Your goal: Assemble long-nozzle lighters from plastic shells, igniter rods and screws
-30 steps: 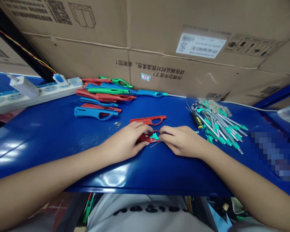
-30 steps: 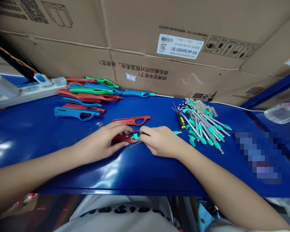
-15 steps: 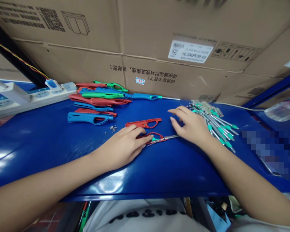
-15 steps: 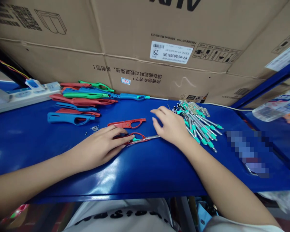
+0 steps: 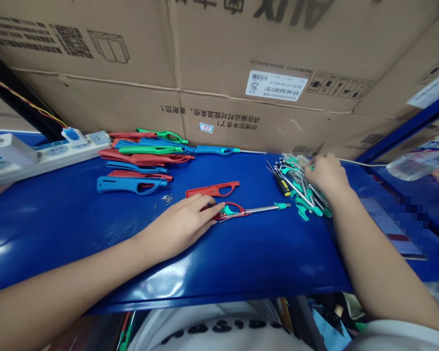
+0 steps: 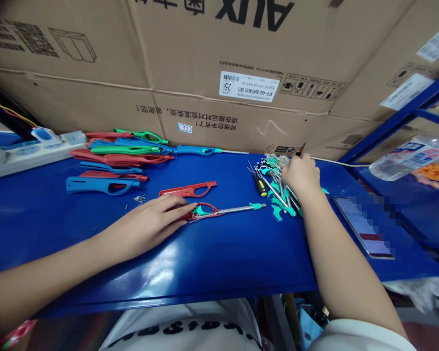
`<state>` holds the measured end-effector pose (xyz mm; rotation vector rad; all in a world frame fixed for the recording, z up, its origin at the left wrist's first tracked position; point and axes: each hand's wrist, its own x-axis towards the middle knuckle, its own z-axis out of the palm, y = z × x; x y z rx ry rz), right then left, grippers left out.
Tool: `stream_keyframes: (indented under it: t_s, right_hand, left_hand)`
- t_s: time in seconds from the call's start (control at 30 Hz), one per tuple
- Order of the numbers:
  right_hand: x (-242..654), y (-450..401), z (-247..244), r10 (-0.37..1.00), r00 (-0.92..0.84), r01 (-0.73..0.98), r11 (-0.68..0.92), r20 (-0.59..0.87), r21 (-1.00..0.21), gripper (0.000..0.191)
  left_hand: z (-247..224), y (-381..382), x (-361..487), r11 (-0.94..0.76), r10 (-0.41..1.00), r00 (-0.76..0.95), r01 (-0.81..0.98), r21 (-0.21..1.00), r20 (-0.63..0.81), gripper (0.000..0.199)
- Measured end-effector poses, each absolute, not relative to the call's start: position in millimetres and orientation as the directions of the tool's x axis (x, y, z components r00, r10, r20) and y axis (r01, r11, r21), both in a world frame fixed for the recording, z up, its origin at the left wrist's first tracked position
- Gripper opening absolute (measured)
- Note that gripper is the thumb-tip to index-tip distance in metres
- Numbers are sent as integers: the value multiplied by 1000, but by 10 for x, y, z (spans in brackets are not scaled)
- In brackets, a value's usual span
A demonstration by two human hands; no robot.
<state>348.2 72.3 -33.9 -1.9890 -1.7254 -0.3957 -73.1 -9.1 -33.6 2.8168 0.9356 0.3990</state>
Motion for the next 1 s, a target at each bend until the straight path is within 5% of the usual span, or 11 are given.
stream_keyframes:
  t_s: [0.27, 0.5, 0.6, 0.7, 0.83, 1.0]
  right_hand:
    - [3263, 604, -67, 780, 148, 977, -20, 608, -213, 16]
    - [2410, 433, -83, 846, 93, 850, 208, 525, -485, 14]
    - [1944, 230, -184, 909, -39, 594, 355, 415, -722, 17]
    - [1597, -16, -232, 908, -135, 459, 411, 395, -788, 15]
    - [1414, -216, -273, 873, -195, 344, 487, 446, -803, 10]
    - [1430, -216, -339, 803, -295, 378, 596, 518, -709, 5]
  left_hand:
    - [-274, -128, -722, -798, 595, 766, 598, 68, 242, 33]
    - [-277, -160, -690, -779, 627, 763, 622, 82, 159, 33]
    - [-261, -187, -703, -762, 647, 747, 638, 109, 150, 37]
    - [-222, -202, -707, -732, 678, 707, 625, 270, 201, 46]
    - [-170, -183, -660, -592, 761, 580, 436, 678, 292, 40]
    - [-160, -182, -573, -227, 916, 367, 132, 965, 165, 28]
